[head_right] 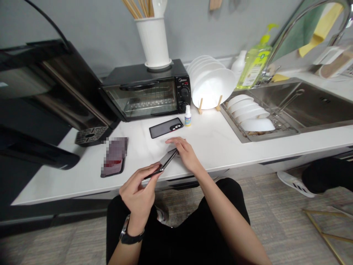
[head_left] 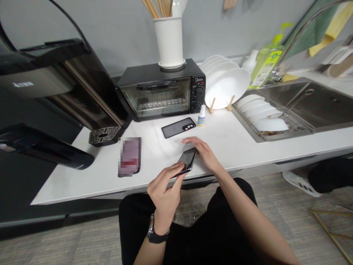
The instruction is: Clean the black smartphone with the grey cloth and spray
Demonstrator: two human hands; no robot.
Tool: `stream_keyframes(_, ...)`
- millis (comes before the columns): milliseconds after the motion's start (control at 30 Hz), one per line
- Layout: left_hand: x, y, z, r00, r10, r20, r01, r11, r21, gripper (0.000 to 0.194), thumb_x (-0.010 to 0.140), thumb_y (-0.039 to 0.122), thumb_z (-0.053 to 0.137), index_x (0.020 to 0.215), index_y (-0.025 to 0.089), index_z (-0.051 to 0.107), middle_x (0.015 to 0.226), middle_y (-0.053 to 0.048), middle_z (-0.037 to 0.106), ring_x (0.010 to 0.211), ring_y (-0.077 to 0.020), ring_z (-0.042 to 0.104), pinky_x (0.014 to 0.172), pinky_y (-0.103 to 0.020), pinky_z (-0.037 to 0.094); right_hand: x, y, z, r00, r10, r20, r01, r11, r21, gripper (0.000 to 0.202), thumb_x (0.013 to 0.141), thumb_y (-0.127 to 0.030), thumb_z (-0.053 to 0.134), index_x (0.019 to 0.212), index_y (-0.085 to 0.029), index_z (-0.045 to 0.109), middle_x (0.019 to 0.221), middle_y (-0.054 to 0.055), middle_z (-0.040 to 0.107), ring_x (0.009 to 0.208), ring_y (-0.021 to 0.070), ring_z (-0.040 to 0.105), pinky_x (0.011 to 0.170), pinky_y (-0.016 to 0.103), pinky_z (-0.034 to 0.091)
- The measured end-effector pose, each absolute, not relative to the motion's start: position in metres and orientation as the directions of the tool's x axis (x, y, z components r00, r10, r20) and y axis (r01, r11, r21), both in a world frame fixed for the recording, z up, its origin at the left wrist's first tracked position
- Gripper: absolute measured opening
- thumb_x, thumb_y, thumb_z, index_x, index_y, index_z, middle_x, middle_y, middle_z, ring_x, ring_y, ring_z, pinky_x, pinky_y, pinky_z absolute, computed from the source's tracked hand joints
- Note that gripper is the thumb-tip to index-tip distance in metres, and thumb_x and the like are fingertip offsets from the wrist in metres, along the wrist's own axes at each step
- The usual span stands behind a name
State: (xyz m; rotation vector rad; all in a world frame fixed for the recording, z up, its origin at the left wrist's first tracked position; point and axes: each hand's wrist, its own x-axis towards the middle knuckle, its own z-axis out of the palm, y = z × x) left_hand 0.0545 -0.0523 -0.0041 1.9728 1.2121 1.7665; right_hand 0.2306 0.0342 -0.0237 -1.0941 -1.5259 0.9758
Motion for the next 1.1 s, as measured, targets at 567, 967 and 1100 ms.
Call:
stream_keyframes(567,0.056,-0.046,-0.005,-0.138,0.771,0.622,0.353,-0.548,0.758,0.015,0.086,0.013,0.079,0.097,0.021,0.079,0.097,-0.003,0.082,0.089,-0.019,0.079,0.084,-0.03,0.063,0.209,0.004,-0.003,-0.107,0.836,0.538,0.399,0.531,-0.747,0.066,0.109,-0.059,0.016,0.098,-0.024,0.07,0.09,0.006,0.073,0.087,0.0237,0.064,0.086,0.042,0.045)
stream_keyframes(967,0.072,-0.019,0.03,-0.028,0.778,0.627,0.398,-0.566,0.721,0.014,0.088,0.012,0.072,0.097,0.022,0.077,0.091,0.0,0.08,0.083,-0.0142,0.076,0.082,-0.023,0.06,0.194,0.008,0.016,0.14,0.794,0.592,0.224,0.557,-0.8,0.049,0.103,-0.063,0.043,0.077,-0.023,0.054,0.071,-0.001,0.054,0.068,0.0168,0.052,0.065,0.032,0.038)
stream_keyframes(1100,0.086,0.007,0.012,-0.016,0.836,0.549,0.288,-0.522,0.803,0.033,0.088,0.015,0.072,0.12,0.025,0.071,0.119,-0.006,0.075,0.107,-0.0176,0.074,0.092,-0.029,0.06,0.196,0.027,0.016,0.398,0.762,0.51,0.179,0.481,-0.858,0.051,0.104,-0.062,0.038,0.072,-0.024,0.048,0.064,-0.004,0.043,0.061,0.0151,0.043,0.06,0.03,0.034)
